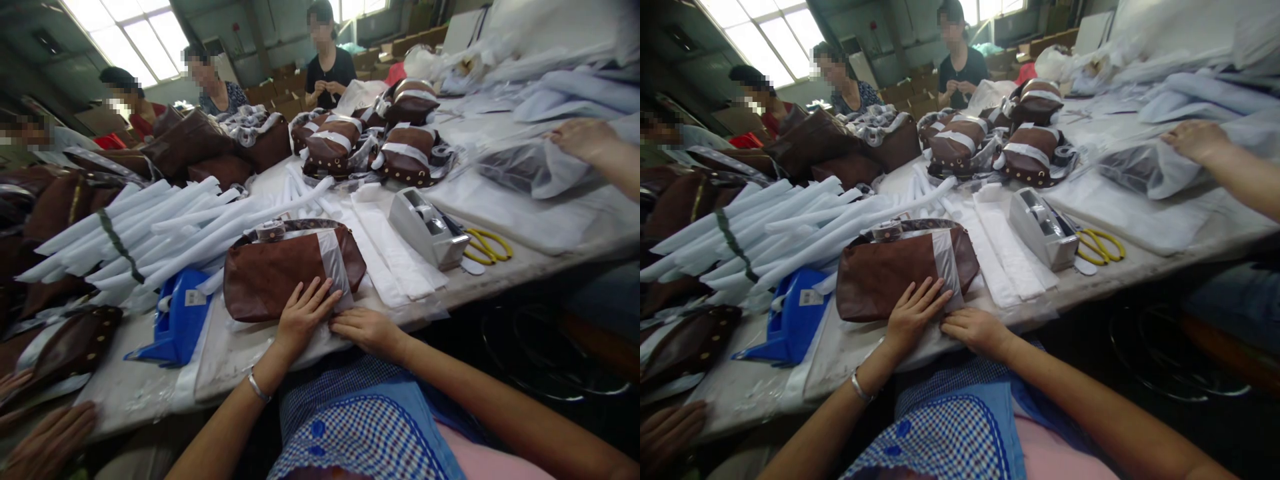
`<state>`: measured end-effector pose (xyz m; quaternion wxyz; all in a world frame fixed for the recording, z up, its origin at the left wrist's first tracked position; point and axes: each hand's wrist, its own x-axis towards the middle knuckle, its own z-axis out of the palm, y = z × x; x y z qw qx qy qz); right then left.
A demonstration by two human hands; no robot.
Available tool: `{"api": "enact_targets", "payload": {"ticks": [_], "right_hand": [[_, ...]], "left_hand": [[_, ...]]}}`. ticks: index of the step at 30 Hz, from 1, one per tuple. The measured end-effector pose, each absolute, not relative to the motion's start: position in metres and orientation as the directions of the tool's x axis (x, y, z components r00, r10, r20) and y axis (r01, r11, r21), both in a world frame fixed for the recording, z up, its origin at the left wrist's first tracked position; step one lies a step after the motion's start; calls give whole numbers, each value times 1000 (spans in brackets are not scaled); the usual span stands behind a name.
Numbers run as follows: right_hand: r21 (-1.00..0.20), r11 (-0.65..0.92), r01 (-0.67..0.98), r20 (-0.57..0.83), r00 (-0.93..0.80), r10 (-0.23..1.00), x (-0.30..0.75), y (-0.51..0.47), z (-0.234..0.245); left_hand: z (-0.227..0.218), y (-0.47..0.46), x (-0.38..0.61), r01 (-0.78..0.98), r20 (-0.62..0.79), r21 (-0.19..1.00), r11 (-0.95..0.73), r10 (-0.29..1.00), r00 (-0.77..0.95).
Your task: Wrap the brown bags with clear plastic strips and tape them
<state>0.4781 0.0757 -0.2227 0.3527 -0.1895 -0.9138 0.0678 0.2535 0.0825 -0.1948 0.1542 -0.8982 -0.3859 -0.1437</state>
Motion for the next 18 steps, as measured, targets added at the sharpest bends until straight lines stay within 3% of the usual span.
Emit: {"api": "enact_targets", "payload": {"ticks": [18], "right_hand": [[-296,914,278,685,-605,406,514,69,-225]], "left_hand": [[-194,83,251,717,382,-198,-669,621,685]]}}
